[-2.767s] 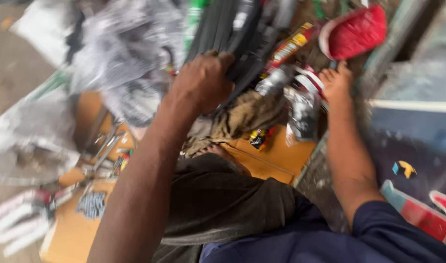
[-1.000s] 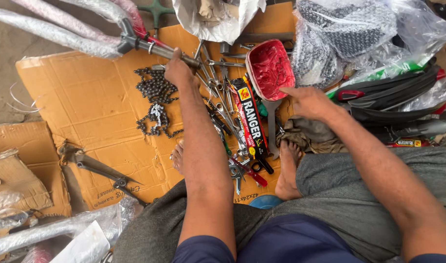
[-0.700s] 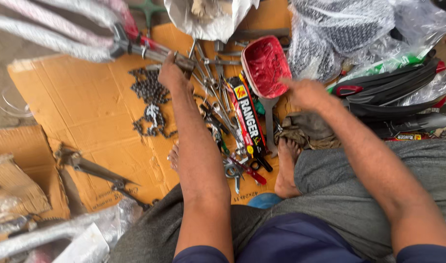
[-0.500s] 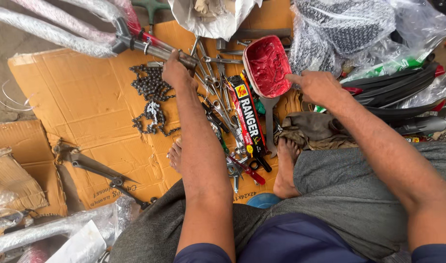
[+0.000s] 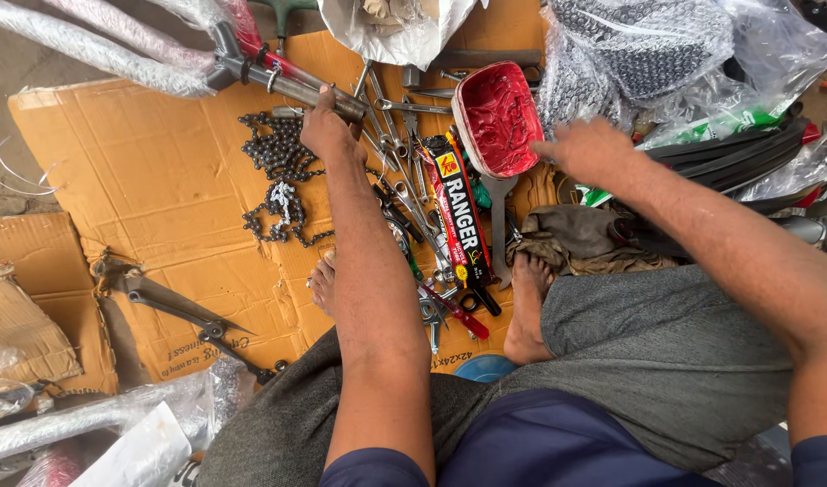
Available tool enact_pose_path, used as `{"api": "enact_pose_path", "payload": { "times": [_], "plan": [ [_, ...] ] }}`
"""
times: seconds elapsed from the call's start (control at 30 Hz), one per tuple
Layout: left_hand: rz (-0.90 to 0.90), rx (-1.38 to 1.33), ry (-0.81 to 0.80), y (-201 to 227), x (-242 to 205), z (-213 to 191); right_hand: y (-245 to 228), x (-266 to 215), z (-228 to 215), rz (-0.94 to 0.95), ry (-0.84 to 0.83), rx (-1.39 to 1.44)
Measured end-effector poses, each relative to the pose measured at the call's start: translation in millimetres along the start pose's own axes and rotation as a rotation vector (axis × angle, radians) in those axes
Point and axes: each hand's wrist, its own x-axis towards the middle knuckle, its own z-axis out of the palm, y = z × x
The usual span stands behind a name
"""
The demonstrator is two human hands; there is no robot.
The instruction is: The person assembles a bicycle by attaching a black plastic component to the handlebar stem using a screwdriver and wrench. They apply red grease to the stem, insert the handlebar, and tighten the bolts to secure the assembly.
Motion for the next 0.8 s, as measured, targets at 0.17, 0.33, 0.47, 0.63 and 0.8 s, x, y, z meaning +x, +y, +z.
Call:
{"api": "enact_pose_path", "payload": {
  "times": [0.17, 0.33, 0.47, 0.63, 0.8],
  "plan": [
    [-0.026, 0.04, 0.015, 3, -1, 2, -13, 5, 13, 0.118, -0.252, 0.336],
    [-0.026, 0.068, -0.022, 4, -5, 0, -12, 15, 52, 0.064, -0.06, 0.551],
    [-0.046, 0.068, -0.027, 8, -6, 1, -3, 7, 50, 0.082, -0.081, 0.67],
    [-0.029, 0.071, -0.047, 6, -3, -1, 16, 14, 30, 0.116, 0.02, 0.576],
    [-0.018, 0.11, -0.065, 7, -4, 0, 27, 27, -9, 0.11, 0.347, 0.038]
  ]
}}
